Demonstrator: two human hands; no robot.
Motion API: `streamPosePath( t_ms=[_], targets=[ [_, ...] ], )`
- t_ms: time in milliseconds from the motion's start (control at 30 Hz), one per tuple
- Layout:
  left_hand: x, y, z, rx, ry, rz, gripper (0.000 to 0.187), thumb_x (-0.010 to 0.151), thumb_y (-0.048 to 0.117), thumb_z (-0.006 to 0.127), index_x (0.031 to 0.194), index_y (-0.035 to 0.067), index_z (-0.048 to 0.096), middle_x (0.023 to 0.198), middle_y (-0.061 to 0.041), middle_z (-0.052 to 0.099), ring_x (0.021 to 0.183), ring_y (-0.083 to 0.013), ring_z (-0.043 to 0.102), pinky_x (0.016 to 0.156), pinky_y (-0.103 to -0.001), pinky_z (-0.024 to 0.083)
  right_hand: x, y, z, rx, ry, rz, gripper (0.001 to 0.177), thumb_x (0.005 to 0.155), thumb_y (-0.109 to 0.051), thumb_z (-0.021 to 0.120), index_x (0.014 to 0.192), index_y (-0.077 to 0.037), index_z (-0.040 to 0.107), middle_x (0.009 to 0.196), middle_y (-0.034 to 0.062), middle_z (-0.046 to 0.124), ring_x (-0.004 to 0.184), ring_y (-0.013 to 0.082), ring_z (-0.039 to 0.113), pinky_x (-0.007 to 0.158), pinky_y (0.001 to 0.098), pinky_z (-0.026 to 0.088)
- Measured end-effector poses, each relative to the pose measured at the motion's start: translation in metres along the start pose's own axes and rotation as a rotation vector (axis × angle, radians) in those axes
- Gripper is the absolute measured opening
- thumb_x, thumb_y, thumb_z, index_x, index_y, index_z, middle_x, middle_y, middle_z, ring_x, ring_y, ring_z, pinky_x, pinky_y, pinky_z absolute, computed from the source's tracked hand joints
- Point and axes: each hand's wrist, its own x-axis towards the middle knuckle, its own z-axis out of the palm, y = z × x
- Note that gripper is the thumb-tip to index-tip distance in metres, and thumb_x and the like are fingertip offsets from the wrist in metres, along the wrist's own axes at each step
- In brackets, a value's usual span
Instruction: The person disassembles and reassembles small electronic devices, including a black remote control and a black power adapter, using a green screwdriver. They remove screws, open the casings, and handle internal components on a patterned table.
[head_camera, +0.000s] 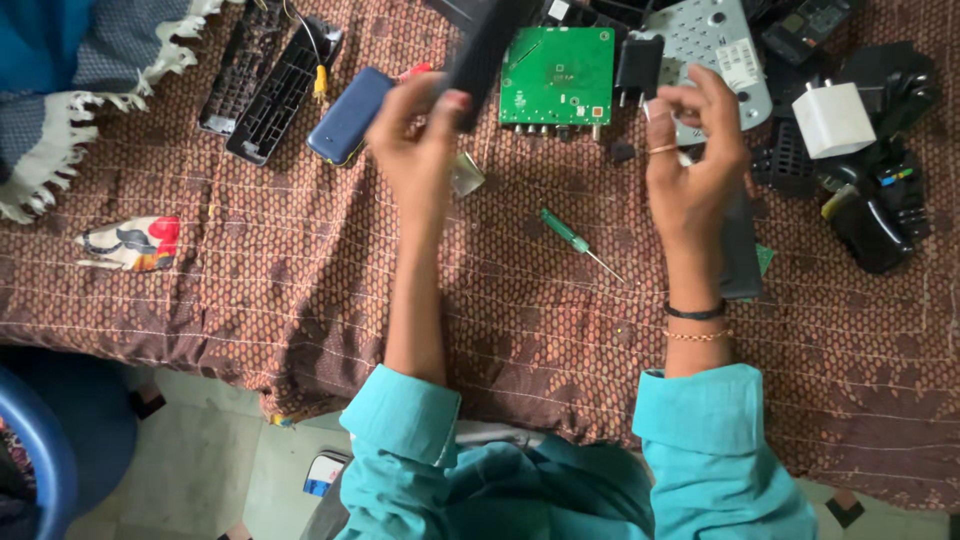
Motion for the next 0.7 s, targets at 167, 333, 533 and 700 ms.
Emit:
streamPosePath(
  t_ms=[167,333,533,700],
  targets=[
    [0.027,-0.025,-0.053,-0.273,0.403,-0.26,0.026,0.089,0.013,0.082,0.108,0.002,0.07,0.095,-0.009,0.075,0.084,-0.0186,0.072,0.069,-0.031,0.056,-0.007,0.039,0.0,-0.042,0.0,0.138,0.024,0.107,-0.011,0.073,0.125,0.002,0.066,0.106,0.0105,0.076,0.099,0.0164,0.071,0.088,0.0293,0.055],
    [0.031,-0.034,-0.074,-0.509,0.475,-0.254,0.042,0.089,0.013,0.081,0.12,-0.005,0.061,0.11,-0.017,0.071,0.1,-0.0241,0.072,0.084,-0.034,0.062,-0.008,0.083,-0.039,-0.027,0.115,0.147,0.007,0.106,-0.002,0.072,0.111,0.003,0.072,0.102,0.0089,0.075,0.093,0.0157,0.071,0.085,0.0289,0.056],
    [0.033,-0.032,-0.082,-0.603,0.487,-0.189,0.059,0.087,0.009,0.081,0.134,-0.012,0.051,0.118,-0.022,0.066,0.109,-0.0283,0.069,0.096,-0.036,0.062,-0.022,0.152,-0.114,-0.029,0.294,0.213,0.011,0.096,0.013,0.064,0.099,0.007,0.072,0.098,0.0101,0.074,0.091,0.0147,0.072,0.084,0.0261,0.058],
    [0.028,-0.01,-0.07,-0.649,0.542,-0.307,0.04,0.091,0.015,0.062,0.125,-0.006,0.057,0.111,-0.015,0.073,0.1,-0.022,0.073,0.08,-0.029,0.064,-0.032,0.162,-0.13,-0.099,0.258,0.326,0.011,0.093,0.011,0.066,0.098,0.006,0.074,0.094,0.0088,0.076,0.085,0.0128,0.071,0.079,0.0248,0.055]
  ],
)
